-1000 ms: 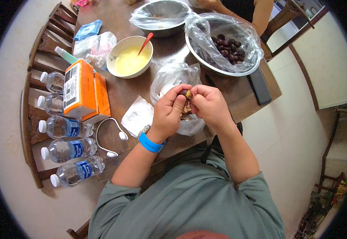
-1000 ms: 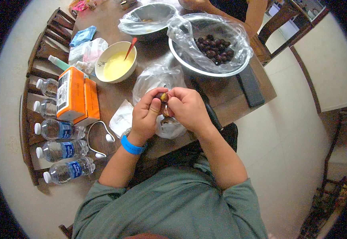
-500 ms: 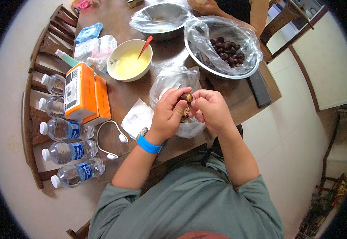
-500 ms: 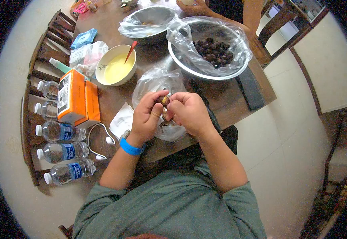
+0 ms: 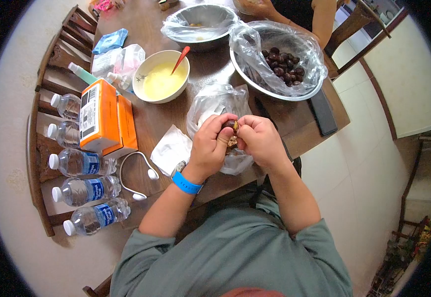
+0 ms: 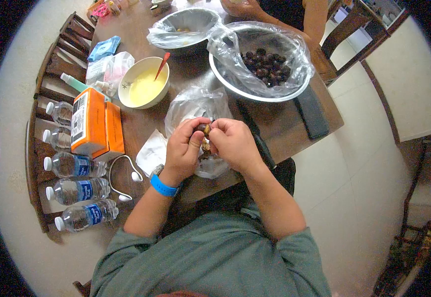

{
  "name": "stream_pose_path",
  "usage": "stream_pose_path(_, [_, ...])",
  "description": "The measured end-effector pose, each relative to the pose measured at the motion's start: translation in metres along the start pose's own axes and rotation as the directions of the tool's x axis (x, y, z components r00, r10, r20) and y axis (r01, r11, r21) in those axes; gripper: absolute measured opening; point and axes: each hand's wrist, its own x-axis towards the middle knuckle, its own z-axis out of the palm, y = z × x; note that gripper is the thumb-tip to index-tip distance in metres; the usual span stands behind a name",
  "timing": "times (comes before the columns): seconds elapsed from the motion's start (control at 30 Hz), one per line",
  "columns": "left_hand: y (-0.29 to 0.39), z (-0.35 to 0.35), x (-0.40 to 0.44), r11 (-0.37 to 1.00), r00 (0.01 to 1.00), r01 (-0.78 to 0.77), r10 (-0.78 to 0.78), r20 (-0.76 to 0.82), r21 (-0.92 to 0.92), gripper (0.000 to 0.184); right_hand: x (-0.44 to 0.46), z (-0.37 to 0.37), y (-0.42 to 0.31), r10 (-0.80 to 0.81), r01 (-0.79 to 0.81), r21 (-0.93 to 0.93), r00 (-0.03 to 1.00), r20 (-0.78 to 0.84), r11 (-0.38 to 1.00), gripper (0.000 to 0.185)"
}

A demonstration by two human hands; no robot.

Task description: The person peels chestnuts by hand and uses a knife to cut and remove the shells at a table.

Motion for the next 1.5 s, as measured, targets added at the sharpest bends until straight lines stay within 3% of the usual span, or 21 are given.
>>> stream_pose_path(0.2, [-0.004, 0.001, -0.002, 0.993, 0.995, 0.093, -0.091, 0.027, -0.074, 0.026, 0.000, 0.004, 0.001, -0.006, 0.007, 0.008, 1.000, -0.026, 1.000, 0.017])
stream_pose_path(0.27, [-0.011, 0.005, -0.005, 0.952, 0.980, 0.200, -0.190, 0.065, -0.231, 0.027, 0.000, 0.005, 0.002, -0.020, 0.020, 0.000, 0.999, -0.051, 1.000, 0.017])
stream_pose_path(0.4, [-0.008, 0.008, -0.006, 0.780, 0.942, 0.333, -0.302, 0.147, -0.531, 0.033, -0.002, 0.005, -0.002, -0.028, 0.027, -0.013, 0.998, -0.052, 1.000, 0.016])
stream_pose_path(0.5, [-0.014, 0.007, -0.007, 0.502, 0.892, 0.434, -0.352, 0.282, -0.748, 0.036, -0.003, 0.002, 0.002, -0.025, 0.026, 0.062, 1.000, -0.019, 0.998, 0.015])
stream_pose_path(0.67, [-0.009, 0.007, -0.006, 0.411, 0.875, 0.452, -0.378, 0.303, -0.791, 0.038, -0.005, 0.003, 0.003, -0.033, 0.029, 0.149, 0.999, 0.023, 0.988, 0.013])
stream_pose_path(0.9, [-0.005, 0.003, -0.004, 0.335, 0.863, 0.458, -0.388, 0.322, -0.823, 0.044, -0.008, 0.008, -0.001, -0.058, 0.055, 0.073, 0.997, 0.042, 0.996, 0.011])
stream_pose_path(0.97, [-0.006, 0.005, -0.005, 0.382, 0.868, 0.447, -0.402, 0.290, -0.809, 0.044, -0.009, 0.007, -0.006, -0.016, 0.009, 0.136, 0.998, 0.056, 0.991, 0.012])
stream_pose_path(1.17, [-0.008, 0.002, -0.006, 0.598, 0.893, 0.436, -0.381, 0.239, -0.673, 0.043, -0.007, 0.002, -0.008, -0.033, 0.030, 0.078, 0.999, 0.042, 0.996, 0.021])
stream_pose_path(1.3, [-0.006, -0.005, -0.005, 0.841, 0.942, 0.337, -0.299, 0.156, -0.424, 0.038, -0.005, -0.001, -0.005, -0.010, 0.003, 0.097, 0.998, 0.069, 0.995, 0.020])
stream_pose_path(1.4, [0.000, -0.006, -0.004, 0.883, 0.949, 0.312, -0.304, 0.077, -0.350, 0.030, -0.004, -0.001, -0.007, -0.028, 0.027, 0.024, 0.998, 0.062, 0.999, 0.020])
stream_pose_path(1.5, [-0.005, -0.005, -0.004, 0.995, 0.998, 0.061, -0.062, -0.010, -0.084, 0.032, -0.005, 0.000, -0.008, -0.079, 0.082, -0.077, 0.996, 0.044, 0.994, 0.020])
